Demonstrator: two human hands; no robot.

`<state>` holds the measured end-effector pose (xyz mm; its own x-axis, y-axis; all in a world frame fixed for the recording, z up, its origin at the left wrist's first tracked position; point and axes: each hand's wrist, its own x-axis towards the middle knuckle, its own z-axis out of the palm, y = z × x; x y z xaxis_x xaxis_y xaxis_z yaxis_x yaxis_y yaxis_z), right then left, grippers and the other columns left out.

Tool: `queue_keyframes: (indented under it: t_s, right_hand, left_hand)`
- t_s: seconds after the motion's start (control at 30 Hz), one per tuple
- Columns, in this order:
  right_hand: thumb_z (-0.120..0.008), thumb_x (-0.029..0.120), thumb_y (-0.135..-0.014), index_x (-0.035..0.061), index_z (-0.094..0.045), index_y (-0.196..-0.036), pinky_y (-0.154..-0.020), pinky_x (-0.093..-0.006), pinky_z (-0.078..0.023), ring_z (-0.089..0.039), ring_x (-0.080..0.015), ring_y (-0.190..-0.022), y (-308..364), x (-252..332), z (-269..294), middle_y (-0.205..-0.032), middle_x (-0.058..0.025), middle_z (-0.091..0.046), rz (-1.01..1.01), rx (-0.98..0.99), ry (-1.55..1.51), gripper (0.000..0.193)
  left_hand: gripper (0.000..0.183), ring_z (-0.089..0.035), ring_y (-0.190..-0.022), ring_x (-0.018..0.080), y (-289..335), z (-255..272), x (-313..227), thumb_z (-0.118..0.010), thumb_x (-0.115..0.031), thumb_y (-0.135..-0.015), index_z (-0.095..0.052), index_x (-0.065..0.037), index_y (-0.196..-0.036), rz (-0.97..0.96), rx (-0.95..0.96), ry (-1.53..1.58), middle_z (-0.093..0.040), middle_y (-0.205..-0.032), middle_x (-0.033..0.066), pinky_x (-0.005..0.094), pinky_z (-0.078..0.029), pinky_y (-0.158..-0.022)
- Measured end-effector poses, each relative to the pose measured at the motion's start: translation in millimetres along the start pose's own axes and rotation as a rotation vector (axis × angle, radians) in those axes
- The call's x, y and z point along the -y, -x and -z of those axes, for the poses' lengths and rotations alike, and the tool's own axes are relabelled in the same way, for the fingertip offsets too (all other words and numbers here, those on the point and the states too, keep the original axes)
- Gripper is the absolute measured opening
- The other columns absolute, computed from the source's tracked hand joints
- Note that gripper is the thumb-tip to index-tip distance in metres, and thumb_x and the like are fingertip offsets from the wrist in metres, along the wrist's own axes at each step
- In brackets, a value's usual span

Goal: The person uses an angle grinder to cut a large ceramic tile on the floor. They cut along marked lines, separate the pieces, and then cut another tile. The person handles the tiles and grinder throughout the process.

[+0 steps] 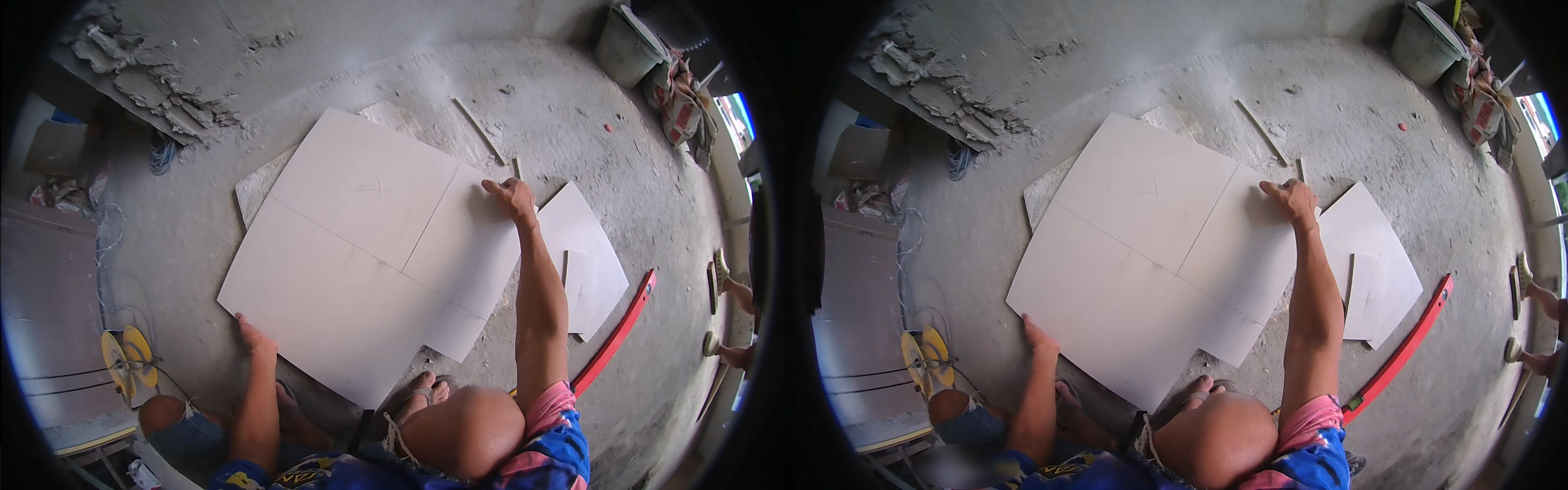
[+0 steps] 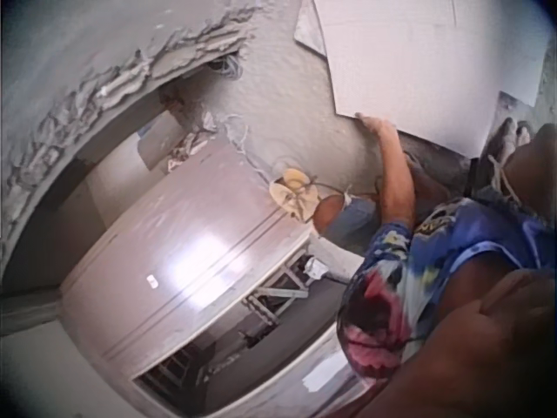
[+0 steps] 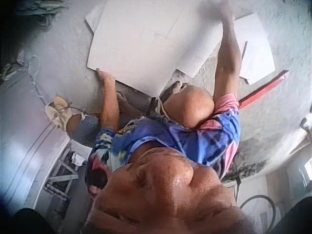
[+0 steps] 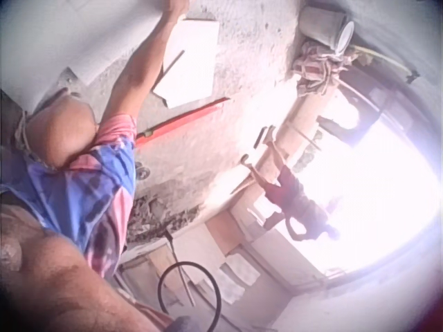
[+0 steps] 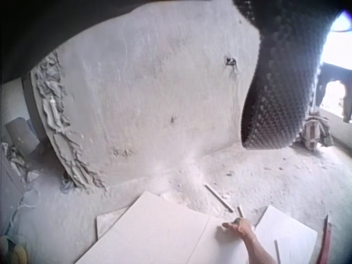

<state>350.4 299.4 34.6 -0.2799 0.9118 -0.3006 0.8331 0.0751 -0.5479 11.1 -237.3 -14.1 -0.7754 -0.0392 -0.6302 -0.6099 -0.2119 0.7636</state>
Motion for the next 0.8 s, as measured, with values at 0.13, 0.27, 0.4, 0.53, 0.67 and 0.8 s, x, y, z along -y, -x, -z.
queue_keyframes:
  t_s: [0.13,0.27,0.4,0.53,0.67,0.8]
  right_hand:
    - [-0.069,0.067,-0.071,-0.0018,-0.074,-0.092,-0.095,-0.0423,-0.047,-0.069,-0.0372,-0.099,33,-23,1,-0.093,-0.0208,-0.075,-0.059,-0.075,-0.017,0.072]
    - [-0.073,0.064,-0.071,-0.0054,-0.073,-0.092,-0.086,-0.0404,-0.052,-0.071,-0.0351,-0.090,71,-60,25,-0.090,-0.0230,-0.074,-0.183,-0.110,-0.101,0.072]
    - [-0.079,0.052,-0.074,-0.0036,-0.065,-0.077,-0.063,-0.0353,-0.048,-0.059,-0.0187,-0.066,130,-73,33,-0.071,-0.0106,-0.062,-0.243,-0.220,-0.221,0.057]
    - [-0.082,0.045,-0.076,0.0038,-0.051,-0.067,-0.055,-0.0344,-0.037,-0.042,-0.0133,-0.060,190,-94,22,-0.064,0.0000,-0.047,-0.309,-0.295,-0.286,0.052]
    - [-0.081,0.040,-0.078,0.0090,-0.040,-0.063,-0.054,-0.0333,-0.025,-0.031,-0.0100,-0.063,250,-84,7,-0.067,0.0043,-0.036,-0.351,-0.272,-0.405,0.054]
    - [-0.081,0.037,-0.079,0.0083,-0.042,-0.064,-0.055,-0.0326,-0.025,-0.032,-0.0093,-0.064,284,-88,-24,-0.068,0.0047,-0.038,-0.414,-0.247,-0.525,0.050]
  left_hand:
    - [0.071,-0.046,-0.139,0.0316,-29,10,-16,-0.036,-0.056,-0.105,-0.042,-0.002,-0.151,-0.084,0.095,-0.048,-0.046,-0.155,0.0114,0.0445,-0.035,-0.117]
    - [0.071,-0.048,-0.137,0.0303,-60,-26,-34,-0.040,-0.056,-0.105,-0.043,-0.001,-0.150,-0.119,0.221,-0.126,-0.049,-0.153,0.0121,0.0424,-0.038,-0.115]
    - [0.073,-0.051,-0.134,0.0279,-88,-95,-58,-0.044,-0.058,-0.103,-0.046,-0.001,-0.148,-0.130,0.328,-0.235,-0.052,-0.150,0.0117,0.0405,-0.040,-0.113]
    - [0.073,-0.052,-0.132,0.0257,-111,-178,-73,-0.047,-0.060,-0.101,-0.049,-0.003,-0.147,-0.080,0.513,-0.336,-0.053,-0.148,0.0099,0.0394,-0.041,-0.112]
    - [0.074,-0.057,-0.127,0.0251,-140,-236,-81,-0.052,-0.062,-0.098,-0.053,-0.003,-0.143,-0.104,0.504,-0.484,-0.058,-0.142,0.0096,0.0389,-0.046,-0.107]
    - [0.078,-0.063,-0.117,0.0248,-174,-269,-88,-0.058,-0.067,-0.093,-0.059,-0.002,-0.137,-0.117,0.446,-0.590,-0.065,-0.133,0.0102,0.0378,-0.052,-0.099]
